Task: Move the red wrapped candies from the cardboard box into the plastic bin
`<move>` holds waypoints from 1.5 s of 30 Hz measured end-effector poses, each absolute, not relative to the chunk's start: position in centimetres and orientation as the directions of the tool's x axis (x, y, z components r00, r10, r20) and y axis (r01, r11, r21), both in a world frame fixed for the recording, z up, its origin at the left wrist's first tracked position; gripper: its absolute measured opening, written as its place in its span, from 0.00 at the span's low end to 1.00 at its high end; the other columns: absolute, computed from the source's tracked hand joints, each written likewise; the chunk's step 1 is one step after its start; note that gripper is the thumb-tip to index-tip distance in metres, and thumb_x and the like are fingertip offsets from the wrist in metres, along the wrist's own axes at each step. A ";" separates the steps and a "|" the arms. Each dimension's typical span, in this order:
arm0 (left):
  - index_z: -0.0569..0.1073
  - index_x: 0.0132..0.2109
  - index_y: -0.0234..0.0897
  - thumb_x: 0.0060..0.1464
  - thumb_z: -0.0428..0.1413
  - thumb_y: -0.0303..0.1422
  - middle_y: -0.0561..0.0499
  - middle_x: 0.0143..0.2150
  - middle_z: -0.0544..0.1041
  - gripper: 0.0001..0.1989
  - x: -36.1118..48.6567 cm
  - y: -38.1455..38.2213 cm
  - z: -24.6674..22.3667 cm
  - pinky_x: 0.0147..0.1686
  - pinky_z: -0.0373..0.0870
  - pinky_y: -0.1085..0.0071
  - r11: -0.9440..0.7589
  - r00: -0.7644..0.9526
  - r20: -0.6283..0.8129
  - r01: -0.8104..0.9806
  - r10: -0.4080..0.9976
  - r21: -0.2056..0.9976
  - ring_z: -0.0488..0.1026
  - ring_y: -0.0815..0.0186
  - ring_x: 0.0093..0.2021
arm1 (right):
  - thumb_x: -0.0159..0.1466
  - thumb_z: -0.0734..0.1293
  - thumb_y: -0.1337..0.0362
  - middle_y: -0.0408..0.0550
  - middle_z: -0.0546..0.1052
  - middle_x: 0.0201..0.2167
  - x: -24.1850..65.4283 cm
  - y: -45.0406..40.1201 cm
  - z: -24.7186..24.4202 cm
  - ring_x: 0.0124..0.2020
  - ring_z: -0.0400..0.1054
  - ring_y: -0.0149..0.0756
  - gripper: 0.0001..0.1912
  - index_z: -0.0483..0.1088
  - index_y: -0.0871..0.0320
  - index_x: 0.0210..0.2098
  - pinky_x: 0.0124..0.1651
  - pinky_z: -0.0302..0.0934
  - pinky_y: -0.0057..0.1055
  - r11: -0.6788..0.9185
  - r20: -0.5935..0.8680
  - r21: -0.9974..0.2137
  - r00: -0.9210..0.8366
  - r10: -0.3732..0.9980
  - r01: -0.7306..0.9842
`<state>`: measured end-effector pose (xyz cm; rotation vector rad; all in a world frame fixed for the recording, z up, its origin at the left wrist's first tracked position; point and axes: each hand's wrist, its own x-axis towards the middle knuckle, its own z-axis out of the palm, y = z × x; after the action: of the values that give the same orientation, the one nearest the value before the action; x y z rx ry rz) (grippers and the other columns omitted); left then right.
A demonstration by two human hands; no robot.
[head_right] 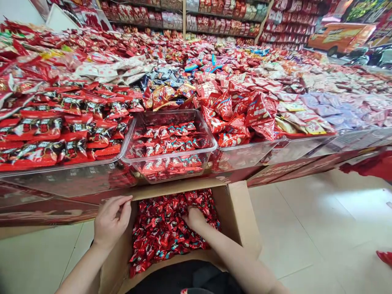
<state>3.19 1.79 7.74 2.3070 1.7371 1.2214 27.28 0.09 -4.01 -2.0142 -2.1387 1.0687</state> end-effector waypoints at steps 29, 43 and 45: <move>0.72 0.35 0.37 0.49 0.50 0.26 0.47 0.32 0.73 0.07 2.9 1.4 8.3 0.38 0.68 0.66 -0.412 0.132 0.514 0.774 0.847 0.481 0.71 0.64 0.35 | 0.55 0.62 0.62 0.49 0.74 0.30 23.5 0.6 -2.4 0.36 0.66 0.37 0.09 0.73 0.59 0.27 0.41 0.53 0.29 -0.024 -0.339 -0.574 -0.210 0.917 0.818; 0.69 0.39 0.39 0.43 0.57 0.39 0.52 0.27 0.77 0.15 10.8 -2.8 10.7 0.30 0.70 0.70 0.247 0.149 -0.263 0.118 0.953 0.962 0.73 0.64 0.29 | 0.47 0.67 0.53 0.40 0.65 0.17 25.4 -4.5 7.8 0.20 0.55 0.25 0.16 0.66 0.62 0.20 0.26 0.52 0.23 -0.286 -0.258 -0.953 -0.227 0.939 -0.101; 0.71 0.35 0.39 0.38 0.60 0.39 0.51 0.29 0.77 0.14 10.9 -2.8 12.8 0.32 0.70 0.71 0.255 0.126 -0.263 0.078 0.957 0.964 0.73 0.63 0.31 | 0.47 0.68 0.54 0.42 0.67 0.19 25.5 -4.4 9.1 0.21 0.57 0.25 0.16 0.66 0.62 0.20 0.27 0.53 0.23 -0.237 -0.198 -0.957 -0.218 0.956 -0.170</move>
<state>10.93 -2.84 12.82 1.1173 1.2657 0.8884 25.51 -4.35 9.11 -1.1157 -1.0898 1.6075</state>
